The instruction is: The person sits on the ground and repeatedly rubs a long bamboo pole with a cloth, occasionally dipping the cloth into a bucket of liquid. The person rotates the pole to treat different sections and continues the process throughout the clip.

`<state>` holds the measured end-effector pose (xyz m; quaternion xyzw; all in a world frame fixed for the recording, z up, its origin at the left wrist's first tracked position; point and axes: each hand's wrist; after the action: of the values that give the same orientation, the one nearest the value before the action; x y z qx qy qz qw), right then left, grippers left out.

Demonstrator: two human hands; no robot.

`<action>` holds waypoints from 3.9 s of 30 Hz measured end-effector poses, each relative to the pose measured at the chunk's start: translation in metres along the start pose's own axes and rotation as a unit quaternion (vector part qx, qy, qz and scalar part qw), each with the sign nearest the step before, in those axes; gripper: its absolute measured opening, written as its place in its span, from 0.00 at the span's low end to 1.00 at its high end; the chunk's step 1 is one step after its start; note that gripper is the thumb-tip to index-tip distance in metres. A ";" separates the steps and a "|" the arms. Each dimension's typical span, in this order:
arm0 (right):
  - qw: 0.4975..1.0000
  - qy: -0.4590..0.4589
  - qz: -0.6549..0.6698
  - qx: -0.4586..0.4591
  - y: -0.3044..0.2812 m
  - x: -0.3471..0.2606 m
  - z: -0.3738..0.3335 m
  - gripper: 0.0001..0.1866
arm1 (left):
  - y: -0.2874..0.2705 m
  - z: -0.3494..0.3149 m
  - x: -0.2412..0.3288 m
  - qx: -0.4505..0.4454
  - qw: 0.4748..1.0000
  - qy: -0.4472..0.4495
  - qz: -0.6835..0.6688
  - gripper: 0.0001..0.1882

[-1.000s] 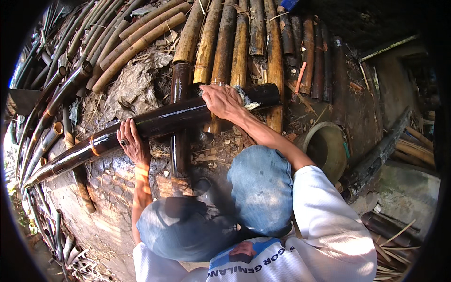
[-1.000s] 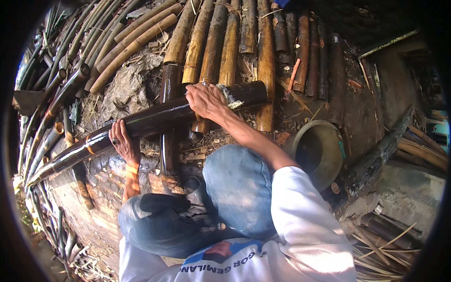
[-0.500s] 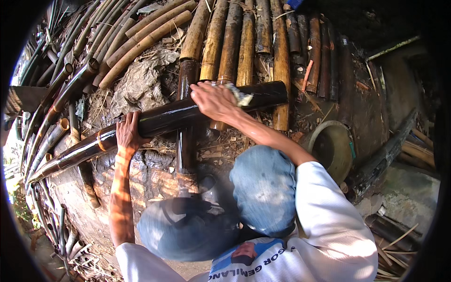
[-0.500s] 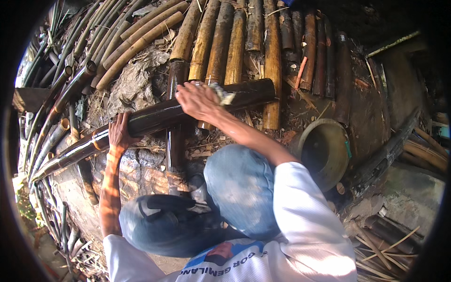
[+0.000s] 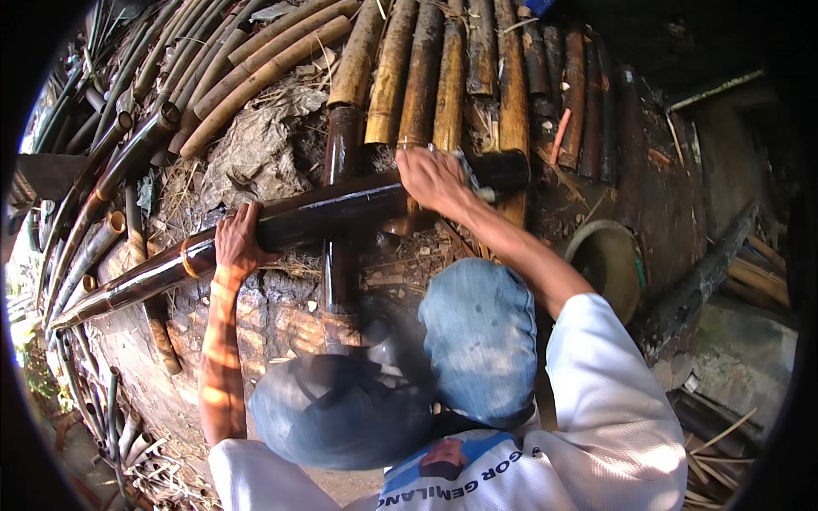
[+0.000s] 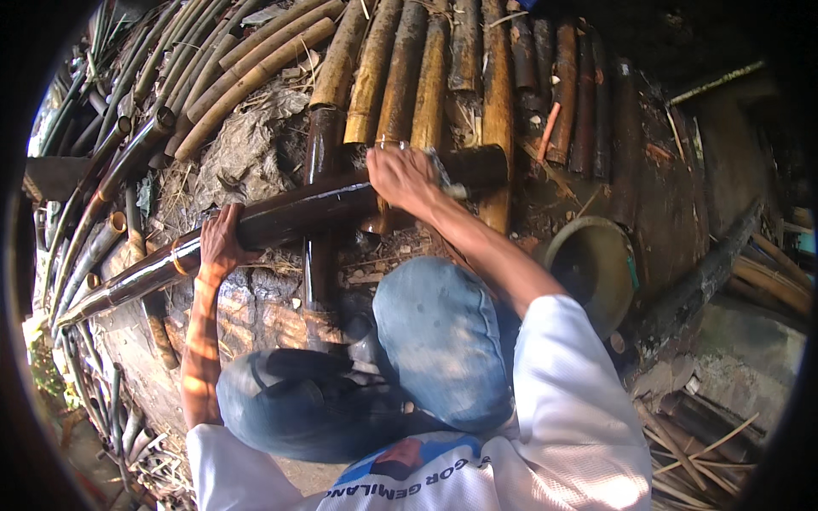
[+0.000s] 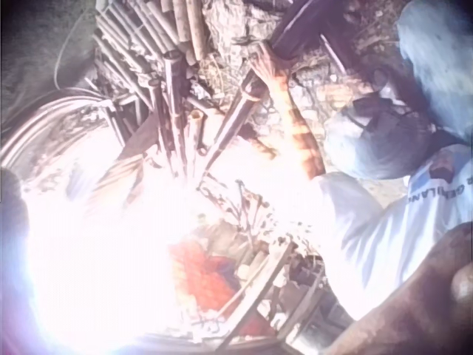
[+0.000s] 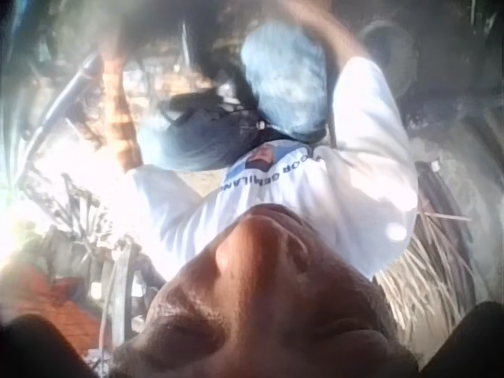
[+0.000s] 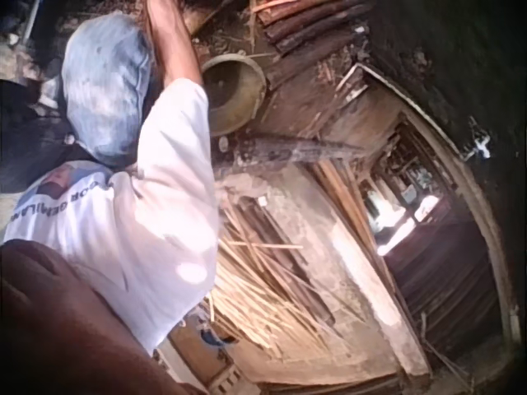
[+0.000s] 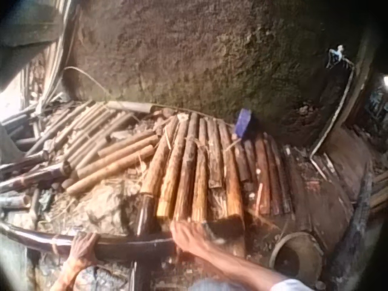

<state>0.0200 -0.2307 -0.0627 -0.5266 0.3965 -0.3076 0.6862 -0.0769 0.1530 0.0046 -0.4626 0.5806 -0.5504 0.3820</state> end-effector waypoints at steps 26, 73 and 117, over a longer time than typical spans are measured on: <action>0.961 0.215 0.054 -0.165 -0.037 0.097 -0.021 0.10 | 0.002 -0.008 0.024 -0.006 0.997 -0.065 0.038 0.55; 0.991 0.070 0.096 0.066 -0.013 0.023 -0.018 0.23 | 0.077 -0.029 0.031 0.274 0.949 -0.056 0.148 0.35; 0.995 0.053 0.060 -0.053 -0.023 -0.011 -0.013 0.26 | 0.024 -0.025 0.024 -0.008 0.998 -0.057 -0.014 0.55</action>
<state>0.0031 -0.2337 -0.0397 -0.5201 0.4788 -0.2717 0.6530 -0.1102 0.1360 -0.0152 -0.5042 0.5557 -0.5242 0.4027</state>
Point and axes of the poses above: each hand's wrist, its own z-axis towards the middle knuckle, its own y-axis out of the palm, x = y × z, and after that the axes turned 5 degrees about y, right-handed
